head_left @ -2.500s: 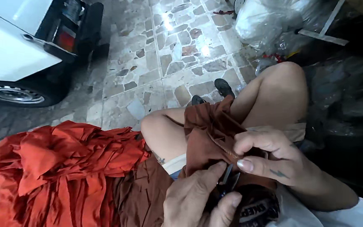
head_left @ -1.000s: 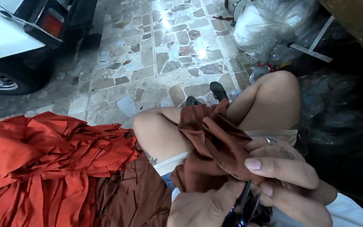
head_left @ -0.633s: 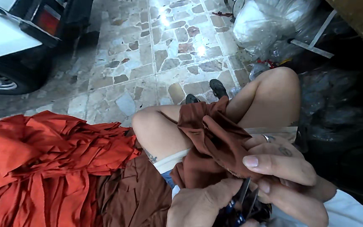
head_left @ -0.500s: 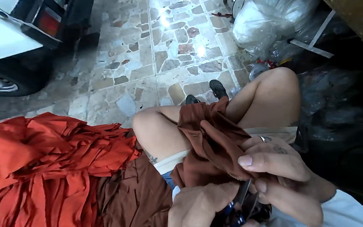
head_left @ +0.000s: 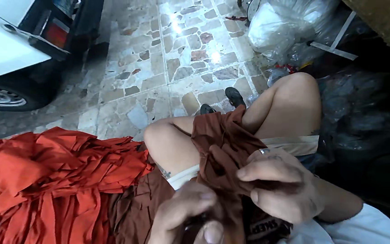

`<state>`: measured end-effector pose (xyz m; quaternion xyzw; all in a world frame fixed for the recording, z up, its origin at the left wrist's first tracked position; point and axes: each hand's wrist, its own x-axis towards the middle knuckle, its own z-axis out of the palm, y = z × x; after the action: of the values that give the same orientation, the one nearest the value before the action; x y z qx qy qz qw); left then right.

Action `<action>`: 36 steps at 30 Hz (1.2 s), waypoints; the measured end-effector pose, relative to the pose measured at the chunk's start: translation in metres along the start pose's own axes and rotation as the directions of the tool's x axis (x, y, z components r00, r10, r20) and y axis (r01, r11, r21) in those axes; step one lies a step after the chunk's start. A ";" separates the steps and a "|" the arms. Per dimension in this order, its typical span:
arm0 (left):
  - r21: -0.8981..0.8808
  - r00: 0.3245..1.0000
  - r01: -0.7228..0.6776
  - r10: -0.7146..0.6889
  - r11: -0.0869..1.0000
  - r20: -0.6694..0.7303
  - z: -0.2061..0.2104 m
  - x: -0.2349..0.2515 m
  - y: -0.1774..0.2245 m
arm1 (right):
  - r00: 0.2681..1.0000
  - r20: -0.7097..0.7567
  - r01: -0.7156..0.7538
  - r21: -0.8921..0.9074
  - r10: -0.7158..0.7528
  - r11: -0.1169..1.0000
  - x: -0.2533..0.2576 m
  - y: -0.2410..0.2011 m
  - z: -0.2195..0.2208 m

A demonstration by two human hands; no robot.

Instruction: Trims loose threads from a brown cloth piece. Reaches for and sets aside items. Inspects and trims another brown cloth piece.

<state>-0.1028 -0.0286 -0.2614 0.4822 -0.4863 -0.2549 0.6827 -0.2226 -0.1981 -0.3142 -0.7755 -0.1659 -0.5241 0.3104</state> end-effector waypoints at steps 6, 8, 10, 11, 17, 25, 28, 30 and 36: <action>0.247 0.996 -0.075 0.062 0.966 0.063 0.000 0.006 -0.029 | 0.999 -0.013 -0.046 -0.002 0.046 0.999 0.005 -0.003 -0.004; 0.269 0.990 -0.139 0.131 0.953 0.047 0.001 0.006 -0.033 | 0.998 -0.032 -0.048 -0.054 0.047 0.997 0.002 -0.005 -0.003; 0.266 0.988 -0.156 0.148 0.951 0.048 0.000 0.005 -0.034 | 0.998 -0.050 -0.049 -0.067 0.046 0.996 0.001 -0.007 -0.002; 0.256 0.988 -0.153 0.147 0.954 0.044 0.000 0.005 -0.034 | 0.998 -0.047 -0.052 -0.077 0.049 0.996 0.001 -0.007 -0.003; 0.144 0.985 -0.169 0.171 0.975 -0.001 -0.010 0.006 -0.031 | 0.978 -0.001 -0.205 -0.104 0.206 0.973 0.004 -0.003 -0.007; 0.195 0.972 -0.194 0.215 0.961 -0.094 -0.024 0.003 -0.037 | 0.986 -0.064 -0.161 -0.174 0.152 0.971 0.000 -0.009 -0.012; 0.225 0.965 -0.208 0.237 0.952 -0.111 -0.024 0.002 -0.039 | 0.990 -0.081 -0.129 -0.211 0.114 0.969 -0.002 -0.014 -0.008; 0.247 0.961 -0.216 0.250 0.945 -0.116 -0.024 0.003 -0.039 | 0.988 -0.111 -0.120 -0.154 0.103 0.981 -0.003 -0.015 -0.004; 0.227 0.975 -0.154 0.185 0.962 -0.125 -0.021 0.006 -0.037 | 0.982 -0.046 -0.186 -0.084 0.182 0.979 0.006 -0.015 -0.010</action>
<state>-0.0771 -0.0395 -0.2937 0.5273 -0.4998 -0.1053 0.6790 -0.2361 -0.1940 -0.3016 -0.7904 -0.0644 -0.5144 0.3263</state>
